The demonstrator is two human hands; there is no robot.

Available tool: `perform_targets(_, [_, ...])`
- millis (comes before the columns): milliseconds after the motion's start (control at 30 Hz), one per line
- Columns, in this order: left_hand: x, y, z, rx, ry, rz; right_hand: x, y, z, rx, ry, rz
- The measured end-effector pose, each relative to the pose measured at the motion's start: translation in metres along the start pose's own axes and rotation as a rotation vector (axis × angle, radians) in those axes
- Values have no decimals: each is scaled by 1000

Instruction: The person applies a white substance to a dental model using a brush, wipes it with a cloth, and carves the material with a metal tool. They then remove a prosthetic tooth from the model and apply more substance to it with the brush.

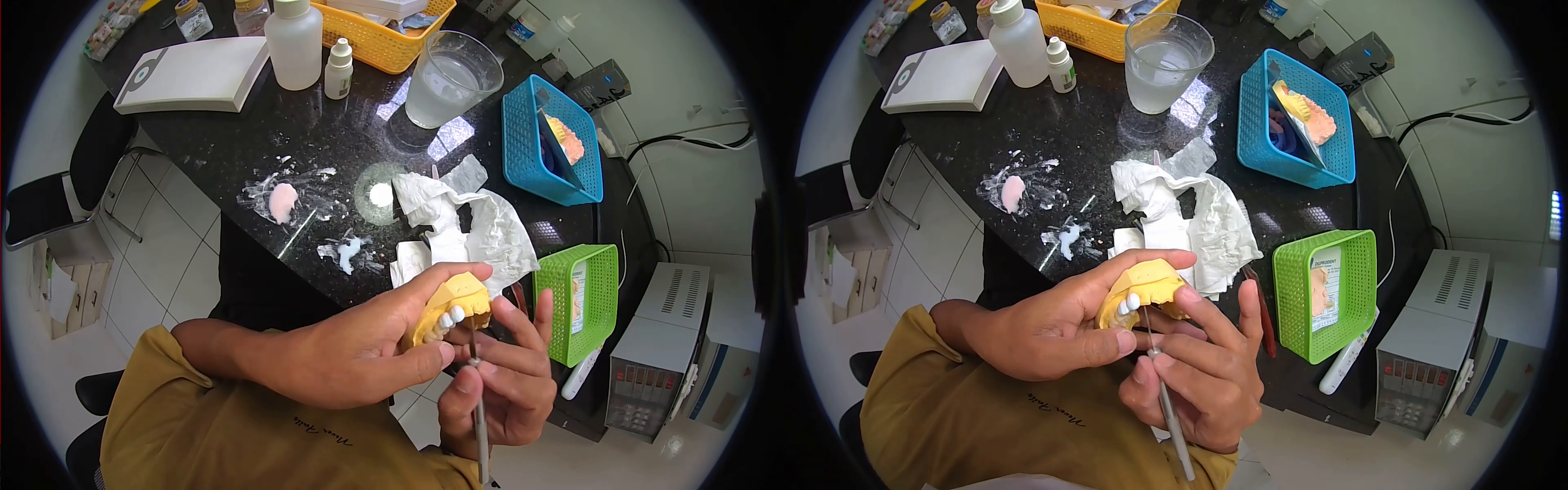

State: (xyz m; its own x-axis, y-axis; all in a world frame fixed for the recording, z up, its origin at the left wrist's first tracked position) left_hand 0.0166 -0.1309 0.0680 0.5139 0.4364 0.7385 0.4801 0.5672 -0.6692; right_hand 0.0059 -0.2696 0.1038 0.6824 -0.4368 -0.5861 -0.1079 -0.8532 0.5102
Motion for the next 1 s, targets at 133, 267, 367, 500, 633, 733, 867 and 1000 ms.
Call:
perform_targets(133, [-1,1,0,11,-38,335,10,3,12,408,19,-81])
perform_targets(267, [-9,1,-3,91,-114,253,17,1,17,370,-249,-258])
perform_targets(367, [-17,2,-3,144,-188,212,14,-10,10,210,-242,-122])
perform_targets(500, [-18,-3,-3,205,-280,141,18,-15,14,338,-329,-311])
perform_targets(633, [-21,2,-5,244,-326,143,18,-10,14,373,-424,-435])
perform_targets(733, [-20,4,-4,276,-323,178,20,-7,14,303,-455,-497])
perform_targets(867, [-17,9,-1,296,-284,130,21,-7,12,207,-502,-491])
perform_targets(1000, [-16,12,-2,325,-320,54,23,-7,11,192,-540,-508])
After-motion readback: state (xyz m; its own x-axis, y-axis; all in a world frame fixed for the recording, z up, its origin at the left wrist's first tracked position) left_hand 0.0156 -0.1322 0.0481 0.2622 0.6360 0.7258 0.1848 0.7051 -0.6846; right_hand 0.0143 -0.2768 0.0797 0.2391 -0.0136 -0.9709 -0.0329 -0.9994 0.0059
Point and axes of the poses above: each hand's wrist, its own z-axis away from the middle knuckle, its own y-axis out of the back of the hand, x = y × z, the point moved 4 cm from there along -z, towards the middle knuckle, and after that the axes turned 5 degrees about y, right-handed, at the moved point
